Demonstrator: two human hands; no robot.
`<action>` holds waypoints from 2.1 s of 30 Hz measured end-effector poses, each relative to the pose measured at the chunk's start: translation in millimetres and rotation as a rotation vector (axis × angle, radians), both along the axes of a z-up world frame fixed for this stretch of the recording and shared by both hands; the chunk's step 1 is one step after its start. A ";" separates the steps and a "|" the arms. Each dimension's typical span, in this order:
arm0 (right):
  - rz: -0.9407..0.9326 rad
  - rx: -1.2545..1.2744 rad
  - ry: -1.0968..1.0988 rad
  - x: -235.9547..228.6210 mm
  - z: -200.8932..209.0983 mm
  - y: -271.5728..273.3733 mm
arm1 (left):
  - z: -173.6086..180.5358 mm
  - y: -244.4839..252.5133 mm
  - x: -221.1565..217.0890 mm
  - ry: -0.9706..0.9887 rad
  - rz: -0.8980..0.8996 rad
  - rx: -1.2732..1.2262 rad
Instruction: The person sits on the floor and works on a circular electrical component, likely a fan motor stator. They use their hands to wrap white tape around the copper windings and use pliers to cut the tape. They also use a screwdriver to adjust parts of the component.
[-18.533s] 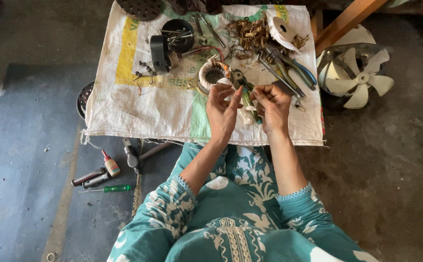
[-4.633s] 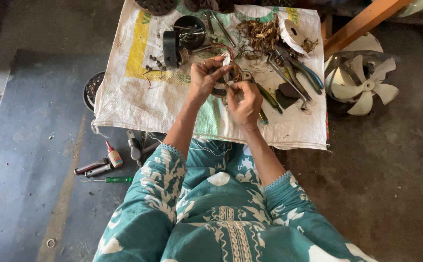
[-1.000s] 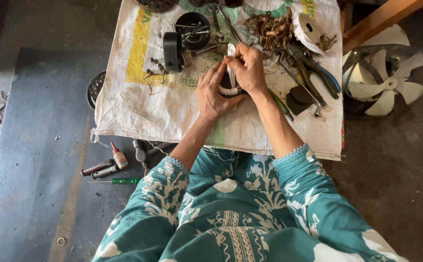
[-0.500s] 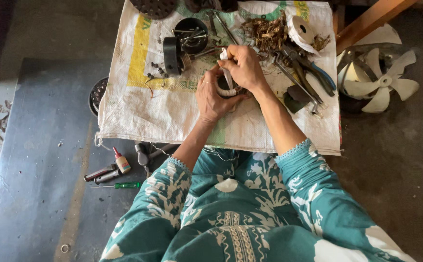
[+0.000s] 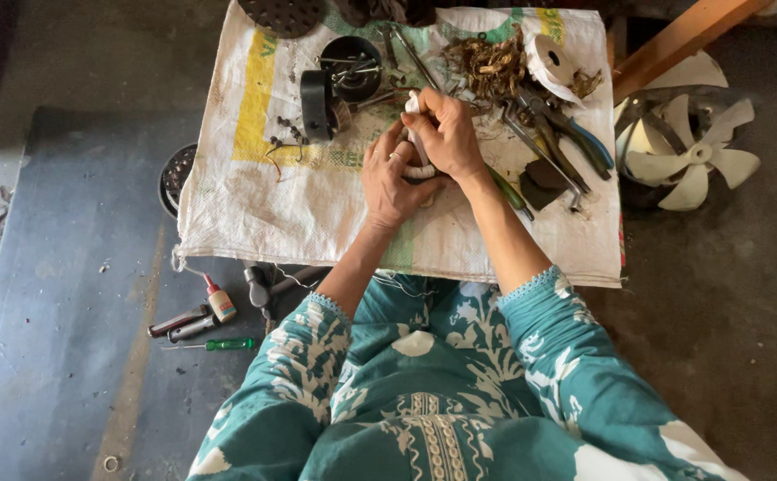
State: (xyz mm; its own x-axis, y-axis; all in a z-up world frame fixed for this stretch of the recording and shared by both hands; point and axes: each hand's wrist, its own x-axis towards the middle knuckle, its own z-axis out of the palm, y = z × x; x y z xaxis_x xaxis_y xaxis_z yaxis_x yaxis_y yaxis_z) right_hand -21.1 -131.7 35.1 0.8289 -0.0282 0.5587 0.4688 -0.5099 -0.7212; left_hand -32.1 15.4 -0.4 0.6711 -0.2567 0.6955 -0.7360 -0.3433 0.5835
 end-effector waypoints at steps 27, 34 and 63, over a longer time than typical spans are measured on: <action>-0.078 0.000 -0.012 24.1 -16.8 -5.8 | 3.4 -5.6 -35.1 -0.033 -0.021 -0.081; -0.111 0.114 0.081 32.2 -27.2 -6.9 | 5.7 -4.9 -32.5 -0.012 -0.057 -0.112; -0.269 0.020 0.036 35.1 -24.2 -1.6 | 12.4 -4.4 -33.9 -0.025 -0.091 -0.141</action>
